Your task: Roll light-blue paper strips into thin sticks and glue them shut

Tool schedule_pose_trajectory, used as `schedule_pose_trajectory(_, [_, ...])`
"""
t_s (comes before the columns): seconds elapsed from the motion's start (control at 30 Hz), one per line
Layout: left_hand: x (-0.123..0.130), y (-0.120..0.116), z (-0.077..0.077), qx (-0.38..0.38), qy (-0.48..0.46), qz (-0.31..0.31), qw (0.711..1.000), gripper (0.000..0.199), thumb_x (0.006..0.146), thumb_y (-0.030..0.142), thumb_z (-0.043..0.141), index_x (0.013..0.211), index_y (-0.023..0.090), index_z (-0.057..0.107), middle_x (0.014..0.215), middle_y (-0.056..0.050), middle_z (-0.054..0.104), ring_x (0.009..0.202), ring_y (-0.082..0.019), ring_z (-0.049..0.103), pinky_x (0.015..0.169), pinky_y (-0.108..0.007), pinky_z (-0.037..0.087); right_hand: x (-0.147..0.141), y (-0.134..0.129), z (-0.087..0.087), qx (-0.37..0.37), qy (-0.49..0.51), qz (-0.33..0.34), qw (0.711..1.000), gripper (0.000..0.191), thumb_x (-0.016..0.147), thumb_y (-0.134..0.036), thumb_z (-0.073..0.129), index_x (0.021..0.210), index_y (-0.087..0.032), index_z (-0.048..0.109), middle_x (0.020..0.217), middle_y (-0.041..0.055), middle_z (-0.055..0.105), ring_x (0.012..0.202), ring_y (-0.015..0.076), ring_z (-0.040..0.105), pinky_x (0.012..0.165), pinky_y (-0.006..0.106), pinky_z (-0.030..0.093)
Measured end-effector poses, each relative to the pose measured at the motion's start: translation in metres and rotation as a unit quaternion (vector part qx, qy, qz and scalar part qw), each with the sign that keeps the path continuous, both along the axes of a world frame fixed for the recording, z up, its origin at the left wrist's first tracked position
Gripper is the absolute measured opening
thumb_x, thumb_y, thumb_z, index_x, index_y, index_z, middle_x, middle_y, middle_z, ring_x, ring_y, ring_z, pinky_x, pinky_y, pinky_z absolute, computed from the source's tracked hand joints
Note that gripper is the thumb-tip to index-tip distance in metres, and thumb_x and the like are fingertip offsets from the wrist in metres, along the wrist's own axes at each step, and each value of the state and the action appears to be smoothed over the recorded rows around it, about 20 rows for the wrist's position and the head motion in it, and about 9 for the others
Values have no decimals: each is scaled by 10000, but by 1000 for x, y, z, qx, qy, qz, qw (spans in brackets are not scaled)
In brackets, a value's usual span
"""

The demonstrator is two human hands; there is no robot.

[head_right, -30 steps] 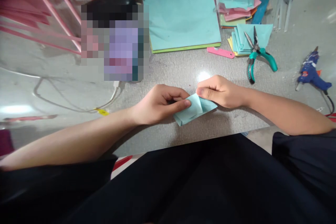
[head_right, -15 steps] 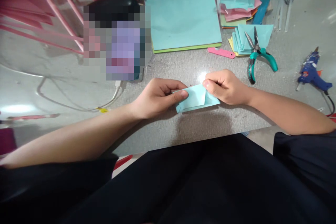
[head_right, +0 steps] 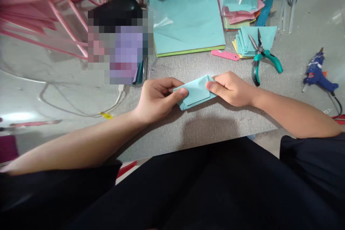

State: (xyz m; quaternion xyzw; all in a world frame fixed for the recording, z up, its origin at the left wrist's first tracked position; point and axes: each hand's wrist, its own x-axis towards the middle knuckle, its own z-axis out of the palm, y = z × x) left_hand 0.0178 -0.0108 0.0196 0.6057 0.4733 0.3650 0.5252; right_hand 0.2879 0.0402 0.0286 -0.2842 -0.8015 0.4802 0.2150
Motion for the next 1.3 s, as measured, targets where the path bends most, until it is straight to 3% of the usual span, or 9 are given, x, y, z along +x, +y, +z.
schedule_pose_trajectory(0.13, [1, -2, 3, -29, -28, -27, 999, 608, 843, 746, 979, 744, 190, 753, 631, -20, 725, 512, -116, 595, 439, -229, 428, -4, -3, -2, 23, 24, -13, 999, 705, 1200, -721, 551, 709, -251, 361, 623, -65, 341, 543, 95, 346, 527, 297, 278])
schedule_pose_trajectory(0.3, [1, -8, 3, -58, -51, -48, 996, 577, 931, 731, 921, 758, 190, 818, 713, -77, 826, 561, -151, 698, 475, -244, 513, -2, -4, -8, 61, 38, -6, 997, 643, 1231, -658, 524, 752, -243, 417, 668, -54, 423, 581, 101, 410, 561, 286, 317])
schedule_pose_trajectory(0.43, [-2, -10, 3, 27, 9, -61, 998, 431, 997, 485, 883, 703, 185, 789, 609, -13, 739, 482, -106, 586, 423, -224, 400, -1, -3, -13, 124, 58, -3, 991, 540, 1212, -668, 567, 964, -200, 669, 919, 40, 687, 786, 154, 621, 711, 298, 476])
schedule_pose_trajectory(0.53, [-2, -13, 2, 117, 65, -61, 989, 408, 1020, 351, 817, 652, 195, 733, 511, 41, 611, 439, -84, 503, 416, -225, 351, -5, -7, -14, 141, 93, -7, 986, 363, 1191, -524, 693, 1034, -199, 730, 967, 52, 753, 844, 170, 680, 748, 306, 515])
schedule_pose_trajectory(0.7, [-3, -19, -3, 260, 102, -59, 958, 117, 1073, 261, 781, 1063, 229, 893, 911, -39, 904, 728, -168, 827, 654, -269, 634, -14, -17, -14, 211, 130, -5, 969, 280, 1177, -335, 742, 932, -198, 743, 839, 17, 750, 770, 148, 674, 710, 282, 499])
schedule_pose_trajectory(0.8, [-5, -21, -7, 331, 116, -63, 934, 141, 1101, 254, 759, 1131, 269, 896, 945, -27, 923, 759, -181, 864, 690, -287, 668, -14, -18, -14, 249, 107, 1, 963, 315, 1195, -383, 714, 947, -196, 765, 840, 27, 766, 752, 148, 673, 694, 284, 483])
schedule_pose_trajectory(1.17, [-1, -17, -11, 262, 145, 84, 950, 184, 1037, 300, 787, 903, 273, 910, 676, 21, 816, 501, -146, 702, 504, -262, 567, 3, -3, -4, 198, -44, 3, 979, 259, 1120, -351, 725, 920, -193, 766, 798, 17, 737, 689, 152, 629, 657, 309, 429])
schedule_pose_trajectory(1.23, [-2, -14, -16, 244, 142, 129, 951, 171, 1016, 300, 779, 893, 266, 893, 717, 7, 831, 549, -164, 731, 523, -279, 595, 11, 7, 7, 199, -79, -35, 976, 287, 1102, -414, 742, 889, -223, 753, 809, 20, 749, 718, 176, 657, 694, 334, 473])
schedule_pose_trajectory(1.3, [-4, -10, -23, 243, 138, 173, 945, 134, 993, 298, 776, 908, 261, 872, 781, -11, 855, 620, -184, 772, 565, -300, 633, 24, 22, 22, 212, -133, -139, 958, 245, 1057, -408, 765, 874, -250, 723, 873, 45, 781, 789, 221, 699, 758, 384, 524])
